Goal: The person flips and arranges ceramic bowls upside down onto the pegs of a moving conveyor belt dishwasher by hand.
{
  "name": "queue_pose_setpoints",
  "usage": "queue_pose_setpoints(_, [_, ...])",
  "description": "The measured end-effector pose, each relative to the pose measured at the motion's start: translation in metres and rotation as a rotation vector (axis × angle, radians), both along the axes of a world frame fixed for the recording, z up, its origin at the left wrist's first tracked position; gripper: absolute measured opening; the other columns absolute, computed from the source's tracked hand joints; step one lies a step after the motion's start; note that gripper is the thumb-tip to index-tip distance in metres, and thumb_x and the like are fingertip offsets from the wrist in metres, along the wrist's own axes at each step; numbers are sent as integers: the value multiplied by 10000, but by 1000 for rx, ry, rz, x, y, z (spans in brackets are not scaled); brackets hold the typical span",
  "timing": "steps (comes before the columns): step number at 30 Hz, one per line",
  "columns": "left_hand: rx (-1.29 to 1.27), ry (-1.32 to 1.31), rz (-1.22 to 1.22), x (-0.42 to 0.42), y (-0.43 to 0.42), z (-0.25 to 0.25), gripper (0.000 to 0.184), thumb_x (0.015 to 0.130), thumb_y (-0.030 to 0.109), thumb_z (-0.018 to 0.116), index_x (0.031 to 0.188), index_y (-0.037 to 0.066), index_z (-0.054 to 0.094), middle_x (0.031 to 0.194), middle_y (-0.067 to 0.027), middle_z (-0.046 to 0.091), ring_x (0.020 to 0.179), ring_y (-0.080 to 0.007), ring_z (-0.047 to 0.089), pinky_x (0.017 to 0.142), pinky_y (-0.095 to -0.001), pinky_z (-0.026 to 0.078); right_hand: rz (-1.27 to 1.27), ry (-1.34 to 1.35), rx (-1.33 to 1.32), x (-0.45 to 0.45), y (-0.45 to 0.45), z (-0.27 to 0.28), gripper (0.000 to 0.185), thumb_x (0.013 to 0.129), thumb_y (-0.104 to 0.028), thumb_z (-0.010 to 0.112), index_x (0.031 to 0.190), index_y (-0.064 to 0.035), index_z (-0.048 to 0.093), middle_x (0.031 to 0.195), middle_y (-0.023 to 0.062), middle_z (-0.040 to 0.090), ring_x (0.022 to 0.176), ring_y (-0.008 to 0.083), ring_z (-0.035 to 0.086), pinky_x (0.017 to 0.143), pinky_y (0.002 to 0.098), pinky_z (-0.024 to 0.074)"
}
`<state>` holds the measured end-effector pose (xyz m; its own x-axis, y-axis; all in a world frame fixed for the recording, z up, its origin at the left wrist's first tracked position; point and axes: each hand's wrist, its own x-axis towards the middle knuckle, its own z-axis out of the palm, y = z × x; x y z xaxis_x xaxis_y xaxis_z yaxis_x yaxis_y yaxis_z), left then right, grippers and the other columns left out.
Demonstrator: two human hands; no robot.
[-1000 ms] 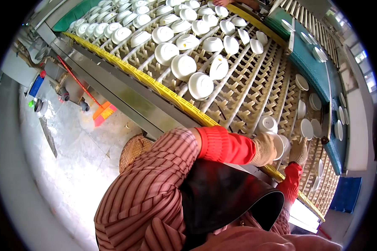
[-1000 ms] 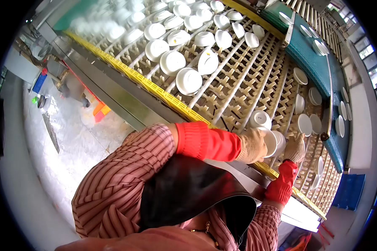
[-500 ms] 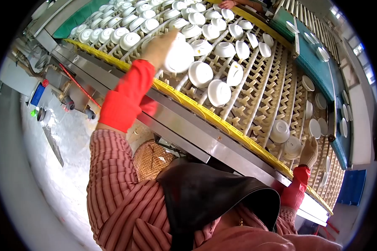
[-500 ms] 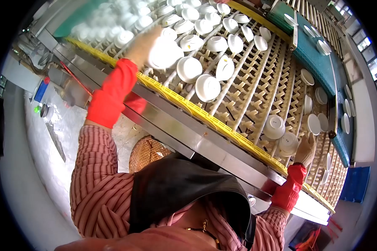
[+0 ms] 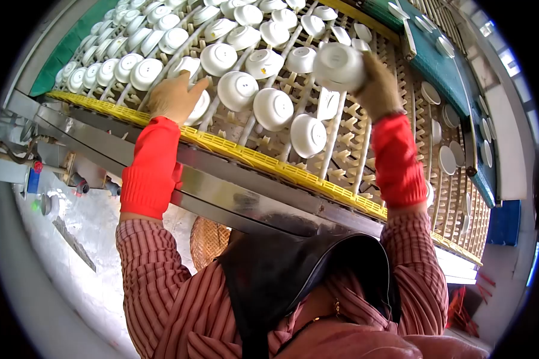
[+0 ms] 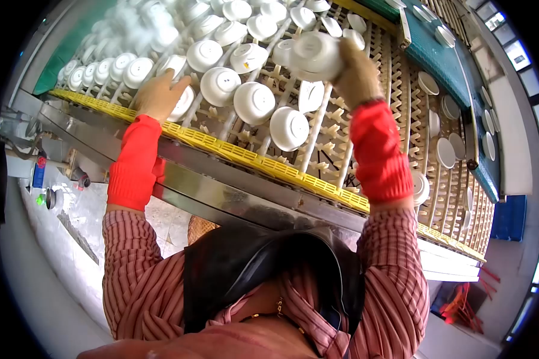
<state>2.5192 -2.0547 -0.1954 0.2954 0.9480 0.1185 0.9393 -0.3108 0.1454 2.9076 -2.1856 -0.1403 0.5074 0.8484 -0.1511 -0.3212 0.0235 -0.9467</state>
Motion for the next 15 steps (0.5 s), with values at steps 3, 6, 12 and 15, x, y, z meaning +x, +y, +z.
queue_pose_setpoints(3, [187, -88, -109, -4, 10, -18, 607, 1043, 570, 663, 1210, -2, 779, 1100, -253, 791, 1088, -440, 747, 933, -554, 562, 343, -156, 222, 47, 26, -95, 376, 1153, -251, 637, 1301, 95, 661, 1115, 203, 732, 970, 326, 770, 1030, 519, 668])
queue_pose_setpoints(6, [328, -141, -228, 4, -7, -10, 524, 1037, 454, 728, 1241, -27, 770, 1082, -230, 778, 1063, -423, 723, 923, -529, 561, 84, -102, 174, 31, -26, -72, 489, 1127, -213, 639, 1441, 153, 555, 1166, 235, 765, 1088, 333, 802, 999, 454, 689])
queue_pose_setpoints(12, [297, -509, -485, 81, -58, -16, 444, 991, 318, 825, 1272, -21, 769, 1135, -222, 790, 1083, -401, 739, 931, -484, 578, -146, -1273, -427, 136, -164, -77, 672, 1064, -330, 724, 1630, -26, 529, 1370, 189, 781, 1244, 263, 771, 1035, 399, 611])
queue_pose_setpoints(15, [237, -623, -649, 141, -81, -26, 504, 997, 372, 818, 1309, -18, 752, 1150, -240, 799, 1065, -426, 753, 937, -495, 589, -344, -1475, -552, 162, -240, -93, 673, 1004, -381, 752, 1573, -62, 588, 1304, 197, 795, 1193, 354, 773, 1015, 458, 610])
